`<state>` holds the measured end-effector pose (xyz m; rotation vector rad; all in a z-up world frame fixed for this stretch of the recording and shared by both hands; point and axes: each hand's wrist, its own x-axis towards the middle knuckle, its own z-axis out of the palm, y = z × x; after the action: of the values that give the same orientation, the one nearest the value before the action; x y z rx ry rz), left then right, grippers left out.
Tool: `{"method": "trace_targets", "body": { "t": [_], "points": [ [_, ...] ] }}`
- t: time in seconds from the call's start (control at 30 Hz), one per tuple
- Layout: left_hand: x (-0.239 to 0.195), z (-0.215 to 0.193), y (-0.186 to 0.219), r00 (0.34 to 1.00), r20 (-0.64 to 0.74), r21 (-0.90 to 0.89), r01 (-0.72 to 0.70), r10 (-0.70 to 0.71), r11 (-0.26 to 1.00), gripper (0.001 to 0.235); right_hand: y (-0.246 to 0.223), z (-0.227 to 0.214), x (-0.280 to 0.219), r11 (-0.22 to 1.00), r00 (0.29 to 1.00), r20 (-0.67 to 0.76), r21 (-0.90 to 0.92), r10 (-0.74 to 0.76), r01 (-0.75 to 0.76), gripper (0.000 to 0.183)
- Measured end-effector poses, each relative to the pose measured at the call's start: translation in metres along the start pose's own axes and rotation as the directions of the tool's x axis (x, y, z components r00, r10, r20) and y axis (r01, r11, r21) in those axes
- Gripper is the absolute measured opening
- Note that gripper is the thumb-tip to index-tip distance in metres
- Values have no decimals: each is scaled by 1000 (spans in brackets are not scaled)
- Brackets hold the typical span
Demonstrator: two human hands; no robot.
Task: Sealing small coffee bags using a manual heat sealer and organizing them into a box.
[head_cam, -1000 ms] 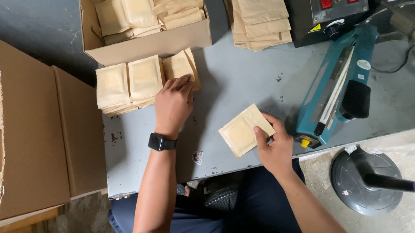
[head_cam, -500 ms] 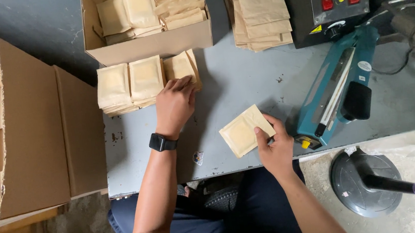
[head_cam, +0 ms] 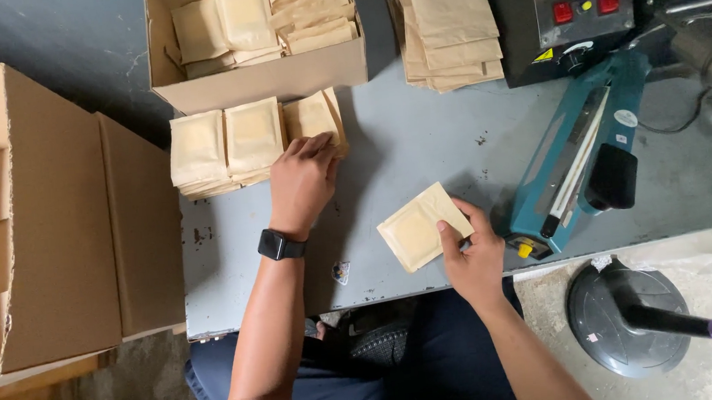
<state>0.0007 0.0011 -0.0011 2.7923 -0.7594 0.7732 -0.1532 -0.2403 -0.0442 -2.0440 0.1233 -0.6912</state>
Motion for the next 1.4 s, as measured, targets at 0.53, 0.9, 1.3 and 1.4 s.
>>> {"method": "trace_targets", "body": {
  "t": [0.53, 0.9, 1.3, 1.4],
  "points": [
    [-6, 27, -10, 999, 11, -18, -32, 32, 999, 13, -25, 40, 67, 778, 964, 157, -569, -215, 267, 58],
    [-3, 33, -5, 999, -45, -101, 13, -18, 995, 14, -17, 178, 144, 902, 821, 426, 25, 380, -431, 54],
    [-1, 33, -7, 996, -69, -155, 47, -58, 987, 7, -33, 190, 140, 791, 825, 401, 307, 398, -530, 71],
    [0, 27, -1, 995, -78, -156, 47, -60, 987, 8, -23, 189, 142, 807, 843, 364, 301, 396, -509, 71]
  ]
}}
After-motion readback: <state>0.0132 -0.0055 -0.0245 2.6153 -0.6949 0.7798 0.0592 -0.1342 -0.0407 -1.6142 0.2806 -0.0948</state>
